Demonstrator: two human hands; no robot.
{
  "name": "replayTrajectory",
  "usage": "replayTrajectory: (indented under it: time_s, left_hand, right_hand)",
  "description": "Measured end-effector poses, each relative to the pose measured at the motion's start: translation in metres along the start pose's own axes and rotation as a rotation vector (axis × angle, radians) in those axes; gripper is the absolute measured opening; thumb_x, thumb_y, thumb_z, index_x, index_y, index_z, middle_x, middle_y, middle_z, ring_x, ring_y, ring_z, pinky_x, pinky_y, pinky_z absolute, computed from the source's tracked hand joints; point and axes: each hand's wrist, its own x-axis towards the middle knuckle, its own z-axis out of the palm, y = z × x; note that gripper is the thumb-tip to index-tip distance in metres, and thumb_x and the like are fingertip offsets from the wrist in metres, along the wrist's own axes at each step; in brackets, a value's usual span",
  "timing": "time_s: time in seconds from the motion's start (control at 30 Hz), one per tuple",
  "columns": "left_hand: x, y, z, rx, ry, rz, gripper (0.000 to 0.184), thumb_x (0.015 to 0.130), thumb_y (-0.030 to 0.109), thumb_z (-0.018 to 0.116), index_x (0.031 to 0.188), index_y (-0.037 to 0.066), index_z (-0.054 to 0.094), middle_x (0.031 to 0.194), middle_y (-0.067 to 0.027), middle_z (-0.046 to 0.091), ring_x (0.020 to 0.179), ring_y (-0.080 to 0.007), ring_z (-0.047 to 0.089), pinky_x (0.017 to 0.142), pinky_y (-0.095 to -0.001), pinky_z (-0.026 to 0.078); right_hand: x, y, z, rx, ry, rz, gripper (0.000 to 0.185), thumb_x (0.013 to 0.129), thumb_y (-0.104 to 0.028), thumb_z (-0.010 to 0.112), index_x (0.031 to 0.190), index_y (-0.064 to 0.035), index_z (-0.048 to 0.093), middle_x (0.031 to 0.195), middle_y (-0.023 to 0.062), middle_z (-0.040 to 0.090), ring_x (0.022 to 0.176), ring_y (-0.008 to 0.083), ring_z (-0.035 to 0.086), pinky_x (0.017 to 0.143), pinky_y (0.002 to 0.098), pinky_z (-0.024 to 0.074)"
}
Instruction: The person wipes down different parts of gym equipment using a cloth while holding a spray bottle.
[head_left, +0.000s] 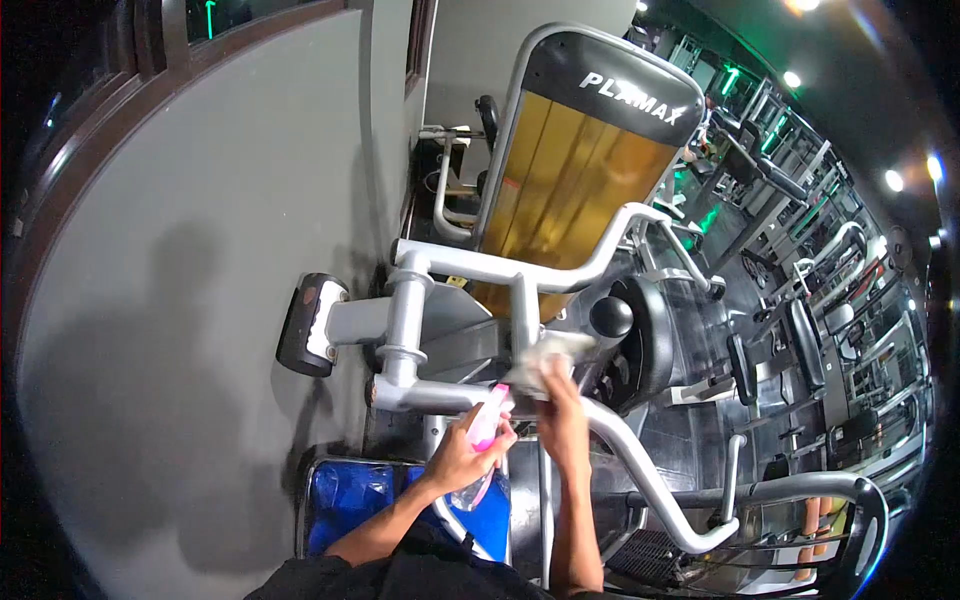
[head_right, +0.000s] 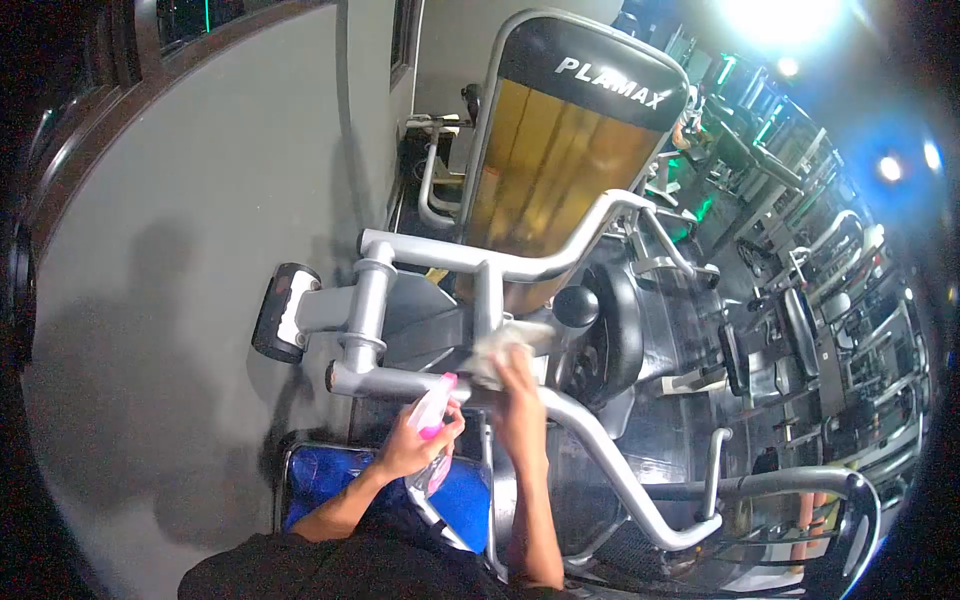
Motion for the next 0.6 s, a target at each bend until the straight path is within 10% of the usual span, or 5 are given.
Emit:
replayTrajectory:
  time_s: [0.4, 0.6]
  left_hand:
    - [-0.023, 0.007, -0.044, 0.058, -0.049, -0.023, 0.028, 0.087, 0.004, 0.06, 0.112, -0.001, 0.049, 0.085, -0.0051, 0.058, 0.059, -0.0098, 0.059, 0.052, -0.0241, 0.049]
    - [-0.029, 0.004, -0.059, 0.03, -0.066, -0.042, 0.03, 0.086, 0.003, 0.06, 0.113, -0.001, 0.048, 0.087, -0.0058, 0.059, 0.059, -0.0104, 0.059, 0.052, -0.0243, 0.05]
  right_hand:
    - [0.173, 0.047, 0.061, -0.15, 0.042, -0.149, 0.036, 0.077, -0.002, 0.056, 0.113, -0.0071, 0.06, 0.13, 0.0223, 0.048, 0.116, 0.0374, 0.05, 0.096, 0.0407, 0.0429]
    - [0.122, 0.04, 0.046, -0.177, -0.083, -0.122, 0.04, 0.073, 0.003, 0.054, 0.109, -0.0119, 0.064, 0.13, 0.0198, 0.048, 0.102, 0.0403, 0.057, 0.085, 0.0432, 0.049]
